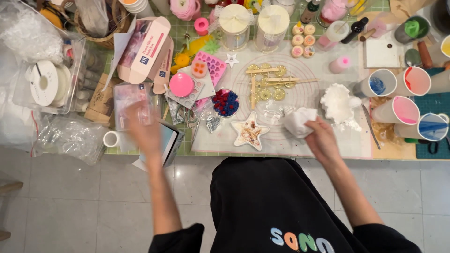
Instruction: Cleaning and preparing decorative shell and star-shaped candle holders using cotton balls and organizing them.
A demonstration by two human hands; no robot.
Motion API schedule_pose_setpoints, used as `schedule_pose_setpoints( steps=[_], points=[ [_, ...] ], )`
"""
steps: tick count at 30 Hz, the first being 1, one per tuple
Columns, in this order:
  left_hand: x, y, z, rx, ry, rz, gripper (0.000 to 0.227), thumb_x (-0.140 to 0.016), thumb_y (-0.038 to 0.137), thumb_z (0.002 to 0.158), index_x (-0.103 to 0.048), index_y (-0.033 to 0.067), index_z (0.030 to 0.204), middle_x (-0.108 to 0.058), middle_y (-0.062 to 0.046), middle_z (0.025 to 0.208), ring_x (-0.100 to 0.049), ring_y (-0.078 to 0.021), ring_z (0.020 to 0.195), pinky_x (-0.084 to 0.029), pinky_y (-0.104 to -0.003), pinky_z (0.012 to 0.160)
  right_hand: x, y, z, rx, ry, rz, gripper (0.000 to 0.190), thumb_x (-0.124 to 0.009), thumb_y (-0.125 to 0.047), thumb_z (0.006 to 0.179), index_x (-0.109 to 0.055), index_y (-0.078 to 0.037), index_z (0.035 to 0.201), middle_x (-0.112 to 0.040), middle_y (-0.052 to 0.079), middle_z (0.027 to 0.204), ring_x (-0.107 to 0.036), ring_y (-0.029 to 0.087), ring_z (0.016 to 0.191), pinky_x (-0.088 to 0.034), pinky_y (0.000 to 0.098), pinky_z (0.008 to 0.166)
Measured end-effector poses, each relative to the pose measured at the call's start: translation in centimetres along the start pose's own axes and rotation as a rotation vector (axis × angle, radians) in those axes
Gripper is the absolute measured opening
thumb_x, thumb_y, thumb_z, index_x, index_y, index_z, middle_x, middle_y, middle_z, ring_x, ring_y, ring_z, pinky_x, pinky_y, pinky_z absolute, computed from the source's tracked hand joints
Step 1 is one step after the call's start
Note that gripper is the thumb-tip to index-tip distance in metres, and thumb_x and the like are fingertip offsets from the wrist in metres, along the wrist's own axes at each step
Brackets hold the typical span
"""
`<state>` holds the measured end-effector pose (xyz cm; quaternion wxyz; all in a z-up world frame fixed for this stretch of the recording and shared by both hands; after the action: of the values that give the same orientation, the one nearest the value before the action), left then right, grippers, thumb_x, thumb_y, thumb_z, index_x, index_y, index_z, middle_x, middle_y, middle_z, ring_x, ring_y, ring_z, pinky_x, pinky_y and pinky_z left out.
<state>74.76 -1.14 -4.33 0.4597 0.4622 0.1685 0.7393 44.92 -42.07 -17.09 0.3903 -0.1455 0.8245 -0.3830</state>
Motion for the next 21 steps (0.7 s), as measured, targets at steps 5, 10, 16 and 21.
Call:
schedule_pose_setpoints(
  steps=[5,10,16,21],
  points=[
    [-15.6,17.0,-8.5,0.04,-0.756,-0.524,0.055,-0.079,0.003,0.084,-0.062,0.0067,0.136,-0.061,-0.011,0.142,-0.06,-0.0254,0.129,-0.049,-0.036,0.108,-5.5,1.4,-1.4,-0.028,-0.031,0.078,0.031,-0.049,-0.003,0.101,-0.056,0.001,0.131,-0.065,0.011,0.126,-0.063,0.021,0.117,-0.051,0.0395,0.104],
    [-22.1,22.1,-13.8,-0.127,-0.891,-0.508,0.051,-0.069,-0.003,0.086,-0.067,0.0106,0.136,-0.058,-0.015,0.149,-0.061,-0.0292,0.129,-0.055,-0.037,0.101,-1.3,2.2,-2.1,-0.017,0.017,0.251,0.026,-0.048,-0.009,0.106,-0.052,-0.004,0.132,-0.064,0.01,0.125,-0.063,0.021,0.113,-0.051,0.0403,0.097],
    [-26.3,17.3,-13.7,0.259,-0.791,-0.498,0.019,-0.073,0.003,0.089,-0.079,0.0057,0.107,-0.08,-0.009,0.091,-0.076,-0.0159,0.073,-0.057,-0.03,0.066,-4.0,-2.5,-5.4,-0.056,-0.108,0.238,0.04,-0.05,-0.009,0.105,-0.047,-0.006,0.145,-0.06,0.012,0.135,-0.059,0.021,0.123,-0.048,0.0376,0.106],
    [-25.8,14.7,-9.3,0.189,-0.413,-0.423,0.018,-0.081,0.008,0.084,-0.076,-0.0014,0.098,-0.067,-0.008,0.091,-0.054,-0.0209,0.076,-0.043,-0.029,0.06,5.7,-3.6,-5.6,-0.03,0.069,0.015,0.044,-0.049,-0.019,0.104,-0.049,0.001,0.143,-0.064,0.02,0.133,-0.067,0.033,0.118,-0.052,0.0434,0.104]
  ],
)
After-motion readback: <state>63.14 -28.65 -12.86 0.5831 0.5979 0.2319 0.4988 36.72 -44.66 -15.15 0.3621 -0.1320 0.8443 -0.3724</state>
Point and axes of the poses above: each hand's wrist, its own z-axis towards the middle knuckle, its own x-axis out of the back of the hand, y = z × x, the point moved 6 cm from there along z, towards the middle knuckle
